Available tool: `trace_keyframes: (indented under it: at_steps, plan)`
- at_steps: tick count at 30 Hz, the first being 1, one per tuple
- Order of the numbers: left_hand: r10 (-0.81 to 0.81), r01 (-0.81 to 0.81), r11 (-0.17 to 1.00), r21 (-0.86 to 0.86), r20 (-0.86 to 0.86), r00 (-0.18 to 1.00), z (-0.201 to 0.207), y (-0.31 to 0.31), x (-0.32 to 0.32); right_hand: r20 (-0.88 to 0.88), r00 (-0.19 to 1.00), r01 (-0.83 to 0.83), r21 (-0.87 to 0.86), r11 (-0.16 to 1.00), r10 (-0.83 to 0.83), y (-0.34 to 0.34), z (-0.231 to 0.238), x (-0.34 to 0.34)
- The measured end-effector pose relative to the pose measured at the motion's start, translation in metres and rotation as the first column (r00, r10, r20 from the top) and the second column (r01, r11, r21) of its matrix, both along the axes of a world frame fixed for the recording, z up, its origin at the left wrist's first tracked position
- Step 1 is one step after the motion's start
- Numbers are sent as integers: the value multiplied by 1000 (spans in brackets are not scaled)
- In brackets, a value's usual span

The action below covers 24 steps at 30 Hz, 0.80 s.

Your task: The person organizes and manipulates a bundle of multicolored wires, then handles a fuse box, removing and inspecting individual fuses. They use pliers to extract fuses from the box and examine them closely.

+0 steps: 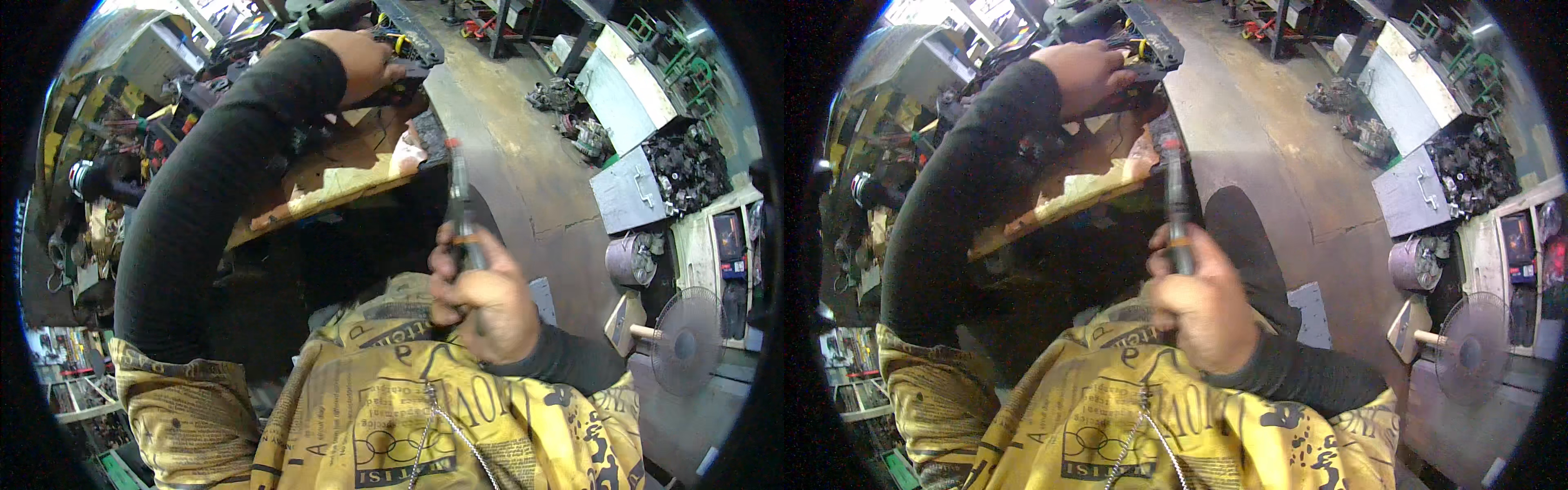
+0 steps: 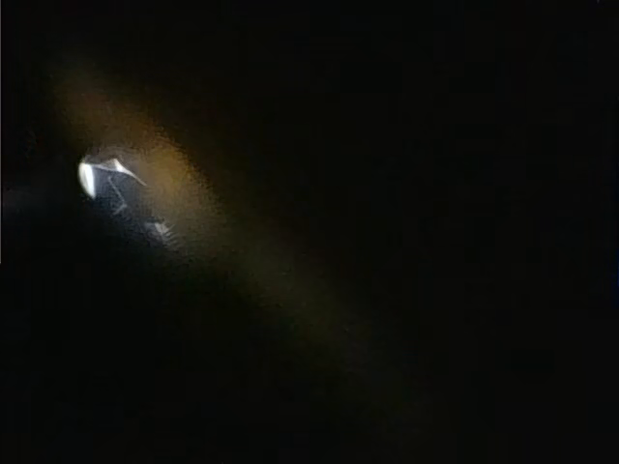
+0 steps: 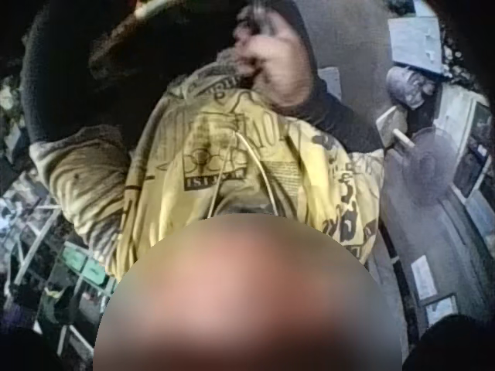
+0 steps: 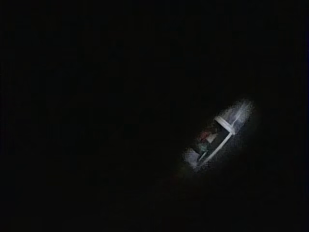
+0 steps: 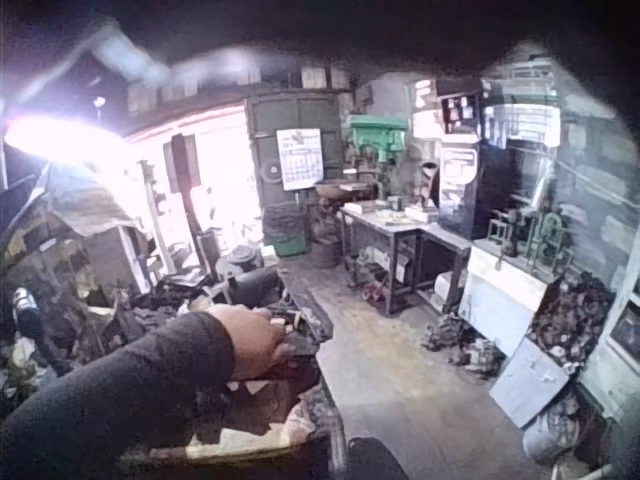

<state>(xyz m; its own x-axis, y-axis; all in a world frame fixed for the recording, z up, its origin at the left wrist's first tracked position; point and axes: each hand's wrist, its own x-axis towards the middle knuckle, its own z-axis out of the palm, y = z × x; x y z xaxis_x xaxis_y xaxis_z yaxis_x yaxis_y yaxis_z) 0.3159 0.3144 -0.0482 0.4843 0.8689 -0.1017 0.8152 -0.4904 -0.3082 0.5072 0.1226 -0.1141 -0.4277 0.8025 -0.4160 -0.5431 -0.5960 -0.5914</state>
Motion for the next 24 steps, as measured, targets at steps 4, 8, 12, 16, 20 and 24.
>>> trace_keyframes:
  at_steps: [4, 8, 12, 16, 20, 24]
  plan:
    - [37, -38, 999, -31, -43, 998, 7, -1, 3, 54, 995, -93, 163, 982, 85, 11, -9, 34]
    - [-138, 66, 963, 263, 266, 954, 16, -18, 5, 209, 965, -224, 347, 911, 158, 18, -21, 36]
    - [-34, 75, 997, 18, 974, 223, 2, -61, 4, 322, 910, -393, 462, 795, 263, 23, -24, 39]
    - [410, 479, 859, -179, 801, -437, -37, -105, 16, 383, 877, -464, 522, 716, 290, 26, -20, 38]
    - [465, 623, 782, -10, 674, -574, -69, -127, 24, 415, 852, -512, 534, 673, 320, 26, -17, 30]
    - [521, 668, 741, 70, 567, -637, -79, -131, 17, 445, 838, -540, 585, 606, 317, 25, -19, 24]
